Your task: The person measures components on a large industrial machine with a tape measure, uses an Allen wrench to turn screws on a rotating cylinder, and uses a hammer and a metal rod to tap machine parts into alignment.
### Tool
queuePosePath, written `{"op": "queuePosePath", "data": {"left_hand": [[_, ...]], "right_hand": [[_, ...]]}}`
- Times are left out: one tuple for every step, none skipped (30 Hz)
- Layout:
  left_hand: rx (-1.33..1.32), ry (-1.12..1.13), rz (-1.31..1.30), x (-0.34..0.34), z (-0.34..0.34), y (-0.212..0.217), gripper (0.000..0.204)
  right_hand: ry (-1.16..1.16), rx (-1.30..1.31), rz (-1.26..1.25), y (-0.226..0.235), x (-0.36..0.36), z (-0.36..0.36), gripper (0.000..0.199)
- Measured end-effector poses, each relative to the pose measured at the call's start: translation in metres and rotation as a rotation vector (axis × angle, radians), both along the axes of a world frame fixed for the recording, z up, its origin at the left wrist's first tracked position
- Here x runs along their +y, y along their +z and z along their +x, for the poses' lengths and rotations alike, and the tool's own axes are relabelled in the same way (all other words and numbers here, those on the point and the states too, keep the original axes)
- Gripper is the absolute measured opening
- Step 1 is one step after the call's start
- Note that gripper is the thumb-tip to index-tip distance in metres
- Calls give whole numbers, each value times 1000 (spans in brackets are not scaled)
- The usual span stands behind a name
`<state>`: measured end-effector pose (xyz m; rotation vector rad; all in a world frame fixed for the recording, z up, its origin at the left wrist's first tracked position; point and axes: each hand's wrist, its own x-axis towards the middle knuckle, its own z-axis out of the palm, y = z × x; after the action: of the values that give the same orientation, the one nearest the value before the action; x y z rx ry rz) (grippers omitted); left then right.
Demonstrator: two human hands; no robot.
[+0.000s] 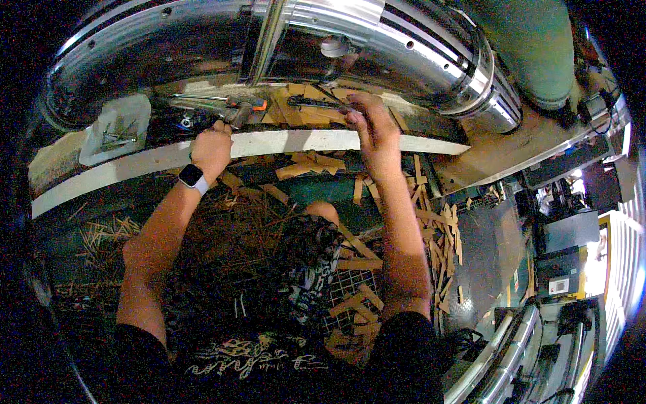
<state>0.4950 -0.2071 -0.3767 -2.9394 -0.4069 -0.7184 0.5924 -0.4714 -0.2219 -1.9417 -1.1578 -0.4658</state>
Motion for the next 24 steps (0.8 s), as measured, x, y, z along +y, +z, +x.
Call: {"op": "queuePosePath", "data": {"left_hand": [[-9,-12,8,3,1,-5,9],[-21,-35,9,2,3,-7,9],[-21,-21,3,3,2,-6,10],[-22,-7,-3,4,0,-5,10],[-25,-3,-13,2,-1,-2,10],[-4,9,-18,-2,-2,2,10],[18,20,-23,-5,-3,6,10],[39,43,-19,-4,-5,10,10],[45,-14,6,4,-1,1,11],[47,-27,27,8,-1,-3,12],[46,-43,43,11,-1,-4,12],[45,-58,60,13,0,-4,13],[48,-49,44,16,0,-6,14],[45,-46,20,12,-1,-3,14],[42,-43,-2,8,-2,0,15],[74,15,-105,5,-3,3,15],[100,60,-208,-3,-4,13,14],[123,98,-310,-11,0,20,14],[12,-3,-136,-10,-3,14,14],[-52,-100,-25,13,4,-13,15],[54,103,-101,12,10,-25,16],[-65,-110,-48,21,9,-26,18],[-93,-132,6,16,0,-14,22],[-2,-85,9,9,-6,-1,24]], "right_hand": [[-84,-174,-122,10,-2,-3,18],[-179,-349,-252,23,-6,-10,18],[-306,-487,-378,36,-5,-21,11],[-296,-587,-490,47,-1,-25,10],[-292,-687,-610,59,1,-29,10],[-290,-782,-733,64,0,-28,11],[-201,-866,-771,63,-2,-16,14],[-193,-878,-860,66,0,-16,14],[-185,-889,-950,69,5,-19,14],[-177,-899,-1038,74,11,-21,14],[-38,-942,-1190,80,21,-16,27],[10,-974,-1236,80,25,-14,31],[58,-1004,-1280,78,29,-13,35],[103,-1036,-1335,80,29,-14,40],[140,-1072,-1342,83,28,-18,45],[156,-996,-1347,83,28,-20,44],[157,-919,-1357,85,26,-23,43],[149,-843,-1366,86,25,-23,42],[132,-665,-1293,79,29,-20,37],[184,-562,-1162,78,40,-16,27],[121,-400,-1237,91,56,-28,19],[176,-416,-1168,89,56,-20,16],[134,-344,-1278,96,63,-26,15],[198,-352,-1284,97,61,-26,15]]}}
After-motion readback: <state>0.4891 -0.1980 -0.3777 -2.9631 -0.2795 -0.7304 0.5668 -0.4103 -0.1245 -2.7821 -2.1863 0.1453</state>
